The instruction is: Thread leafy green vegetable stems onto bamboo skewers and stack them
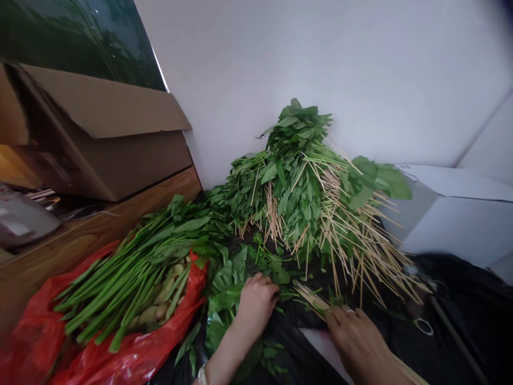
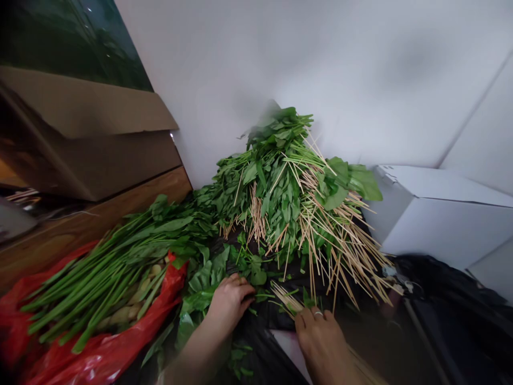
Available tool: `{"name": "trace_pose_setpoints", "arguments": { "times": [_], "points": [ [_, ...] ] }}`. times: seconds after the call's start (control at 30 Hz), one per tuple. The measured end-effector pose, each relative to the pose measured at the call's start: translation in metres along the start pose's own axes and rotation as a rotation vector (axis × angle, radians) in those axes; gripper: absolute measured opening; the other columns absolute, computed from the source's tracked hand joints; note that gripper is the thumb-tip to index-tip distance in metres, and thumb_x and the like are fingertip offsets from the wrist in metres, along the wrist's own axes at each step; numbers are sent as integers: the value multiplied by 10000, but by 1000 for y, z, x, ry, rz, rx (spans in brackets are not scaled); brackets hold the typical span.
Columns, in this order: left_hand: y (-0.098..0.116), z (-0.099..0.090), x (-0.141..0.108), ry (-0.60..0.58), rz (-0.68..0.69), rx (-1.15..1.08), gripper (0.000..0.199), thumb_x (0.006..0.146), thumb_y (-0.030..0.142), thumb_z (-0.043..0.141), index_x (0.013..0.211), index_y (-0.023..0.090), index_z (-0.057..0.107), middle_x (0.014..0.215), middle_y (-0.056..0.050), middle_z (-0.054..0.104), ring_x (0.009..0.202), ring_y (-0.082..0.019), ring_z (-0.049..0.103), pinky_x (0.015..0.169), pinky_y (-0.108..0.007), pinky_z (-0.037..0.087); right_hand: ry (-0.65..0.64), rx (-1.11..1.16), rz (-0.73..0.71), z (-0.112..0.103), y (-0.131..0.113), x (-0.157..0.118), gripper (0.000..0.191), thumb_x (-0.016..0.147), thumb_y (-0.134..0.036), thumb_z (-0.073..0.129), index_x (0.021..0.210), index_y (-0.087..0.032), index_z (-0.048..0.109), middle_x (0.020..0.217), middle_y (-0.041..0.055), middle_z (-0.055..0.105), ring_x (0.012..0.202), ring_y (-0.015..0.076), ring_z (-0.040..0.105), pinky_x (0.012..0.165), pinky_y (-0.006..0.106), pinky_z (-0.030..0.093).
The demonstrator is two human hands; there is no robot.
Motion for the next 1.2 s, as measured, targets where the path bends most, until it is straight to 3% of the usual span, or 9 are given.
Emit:
{"name": "trace_pose_setpoints", "arguments": {
  "times": [0.1,0.23,0.33,0.43,0.6,0.77,0.87,1.2],
  "points": [
    [-3,-14,-2,88,16,-175,114,811,178,636,871,224,723,858,-47,694,876,-219,599,803,-324,443,-31,44,20,1,3,2,318,670,59,512,782,-193,670,759,53,685,699,253,633,663,361,343],
    [-7,-46,-4,223,19,-458,124,839,161,584,873,202,696,874,-42,690,850,-183,625,781,-270,455,-46,126,30,1,10,3,283,690,20,539,827,-193,667,795,49,690,731,256,645,660,355,366],
    [-9,-68,-6,299,-19,-550,111,852,196,578,874,196,687,858,-33,692,824,-171,634,760,-250,455,-15,59,16,-2,8,-1,309,674,41,538,821,-194,675,776,54,688,702,256,643,636,356,372],
    [-9,-79,-8,336,-53,-593,103,843,225,598,867,197,694,858,-28,700,824,-171,638,764,-243,452,2,-49,30,-4,2,-2,342,680,75,503,802,-188,684,754,75,687,687,270,640,630,374,382],
    [-16,-65,-11,289,-139,-770,154,847,286,588,897,176,684,830,-40,704,783,-178,631,740,-255,467,-77,61,95,-5,8,2,347,675,56,502,863,-185,664,811,81,695,735,289,652,656,383,402],
    [-22,-43,-9,204,-190,-1124,211,803,329,638,912,150,664,780,-42,687,712,-165,614,702,-263,481,-240,316,170,-4,28,2,219,789,-39,458,796,-200,607,841,55,698,767,238,651,674,329,386],
    [-19,-36,-7,144,-192,-1282,263,763,371,691,892,144,669,739,-30,673,677,-146,602,687,-253,473,-304,480,198,2,35,1,168,779,-88,464,768,-207,583,828,35,681,792,209,633,692,297,373],
    [-27,-32,-12,177,-318,-1406,338,641,435,792,762,149,661,676,23,608,605,-87,537,615,-195,437,-354,730,211,11,44,7,92,726,-135,498,695,-219,516,688,-16,618,649,144,564,591,239,352]
  ]
}}
Point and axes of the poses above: each hand's wrist, its own x-axis towards the middle knuckle, its own z-axis out of the palm, y = z × x, the point moved 7 cm from there along x, towards the middle knuckle
